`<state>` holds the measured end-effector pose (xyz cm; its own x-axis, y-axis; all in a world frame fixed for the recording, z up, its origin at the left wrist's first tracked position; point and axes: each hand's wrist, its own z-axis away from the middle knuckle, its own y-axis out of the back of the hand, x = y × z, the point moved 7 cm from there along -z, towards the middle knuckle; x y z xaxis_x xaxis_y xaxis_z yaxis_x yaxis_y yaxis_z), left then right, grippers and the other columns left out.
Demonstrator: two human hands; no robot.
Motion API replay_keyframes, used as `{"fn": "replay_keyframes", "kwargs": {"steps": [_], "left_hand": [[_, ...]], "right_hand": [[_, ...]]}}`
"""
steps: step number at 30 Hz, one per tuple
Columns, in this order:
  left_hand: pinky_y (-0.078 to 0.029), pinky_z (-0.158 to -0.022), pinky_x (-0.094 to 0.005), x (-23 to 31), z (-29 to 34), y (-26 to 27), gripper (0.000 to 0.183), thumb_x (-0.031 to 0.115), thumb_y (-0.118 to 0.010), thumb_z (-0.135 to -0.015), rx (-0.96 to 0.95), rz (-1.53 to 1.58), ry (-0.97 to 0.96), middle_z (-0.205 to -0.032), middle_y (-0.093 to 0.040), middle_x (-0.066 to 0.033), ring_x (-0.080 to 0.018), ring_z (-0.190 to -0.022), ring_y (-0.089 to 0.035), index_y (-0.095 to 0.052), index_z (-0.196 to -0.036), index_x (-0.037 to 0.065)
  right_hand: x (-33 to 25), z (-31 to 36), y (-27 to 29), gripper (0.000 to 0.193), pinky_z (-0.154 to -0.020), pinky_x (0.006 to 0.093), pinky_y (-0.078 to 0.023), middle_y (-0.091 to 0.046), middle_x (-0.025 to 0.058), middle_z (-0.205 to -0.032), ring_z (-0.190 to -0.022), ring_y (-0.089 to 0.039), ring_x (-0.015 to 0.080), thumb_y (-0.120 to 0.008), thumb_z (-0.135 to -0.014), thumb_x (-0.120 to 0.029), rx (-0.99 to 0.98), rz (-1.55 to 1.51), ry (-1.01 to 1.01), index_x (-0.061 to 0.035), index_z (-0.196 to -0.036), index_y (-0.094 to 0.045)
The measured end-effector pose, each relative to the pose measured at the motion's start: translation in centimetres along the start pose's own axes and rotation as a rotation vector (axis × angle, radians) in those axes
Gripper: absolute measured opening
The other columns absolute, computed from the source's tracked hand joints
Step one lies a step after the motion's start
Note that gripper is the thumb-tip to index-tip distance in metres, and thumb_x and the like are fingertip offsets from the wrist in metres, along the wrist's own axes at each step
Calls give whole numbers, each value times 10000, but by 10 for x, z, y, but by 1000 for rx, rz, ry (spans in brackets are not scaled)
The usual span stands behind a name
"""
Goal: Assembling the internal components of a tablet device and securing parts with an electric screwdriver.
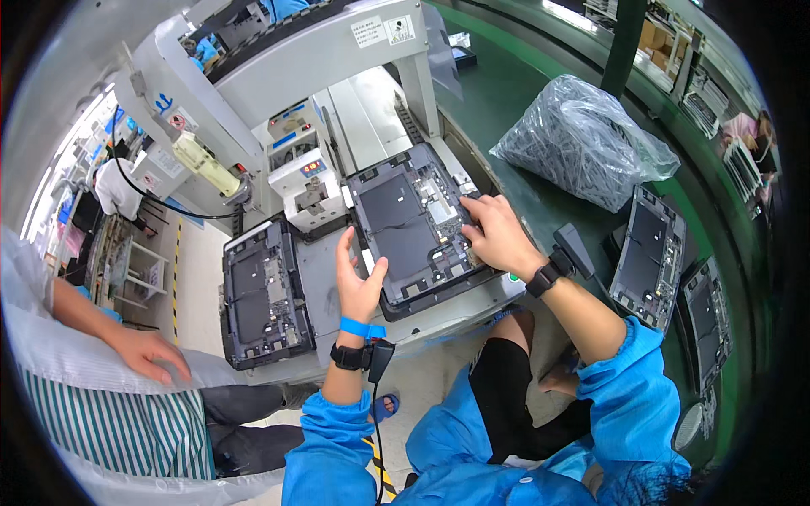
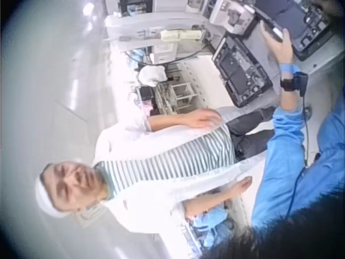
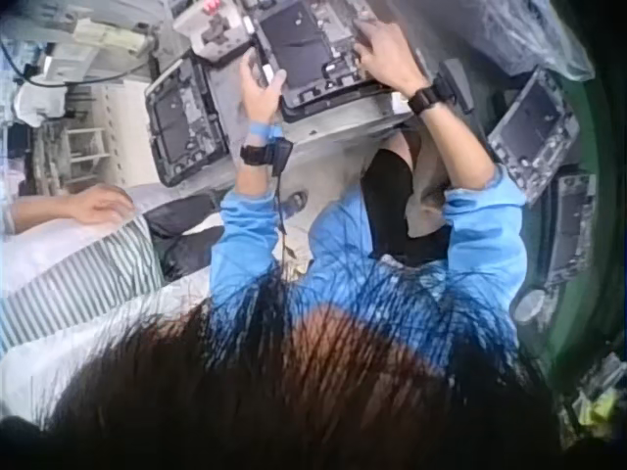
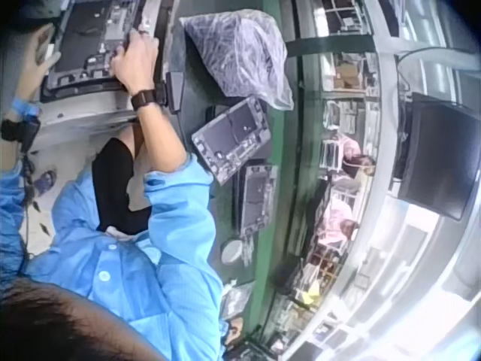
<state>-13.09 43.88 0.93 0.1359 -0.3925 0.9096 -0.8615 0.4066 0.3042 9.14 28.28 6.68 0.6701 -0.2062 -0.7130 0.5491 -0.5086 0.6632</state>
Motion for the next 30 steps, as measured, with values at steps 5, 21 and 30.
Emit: {"fn": "replay_keyframes", "kwargs": {"steps": [5,21,30], "left_hand": [[-391,-1067,-439,59,16,-2,570,48,-718,-753,31,-239,-348,-1409,-494,-163,-329,-1314,-468,-570,-1303,53],[-497,-905,-438,108,76,-27,296,116,-763,-755,-287,-466,-568,-1119,-671,-142,-335,-1047,-633,-689,-1017,1],[-214,-1188,-522,60,-110,-54,1129,614,-794,-631,-553,-875,-280,-1589,-283,-156,-324,-1477,-243,-346,-1507,61]], "right_hand": [[-22,13,9,386,-935,420,-420,-556,149,-1120,-1093,-504,341,-701,-769,-38,37,256,237,-26,-1150,-639],[-55,39,-11,261,-793,428,-478,-626,165,-909,-845,-596,323,-741,-747,-151,-361,180,394,-1,-932,-635],[-12,-108,-36,793,-1127,447,-353,-461,187,-1465,-1369,-425,333,-627,-862,-575,-165,510,447,-15,-1403,-478]]}}
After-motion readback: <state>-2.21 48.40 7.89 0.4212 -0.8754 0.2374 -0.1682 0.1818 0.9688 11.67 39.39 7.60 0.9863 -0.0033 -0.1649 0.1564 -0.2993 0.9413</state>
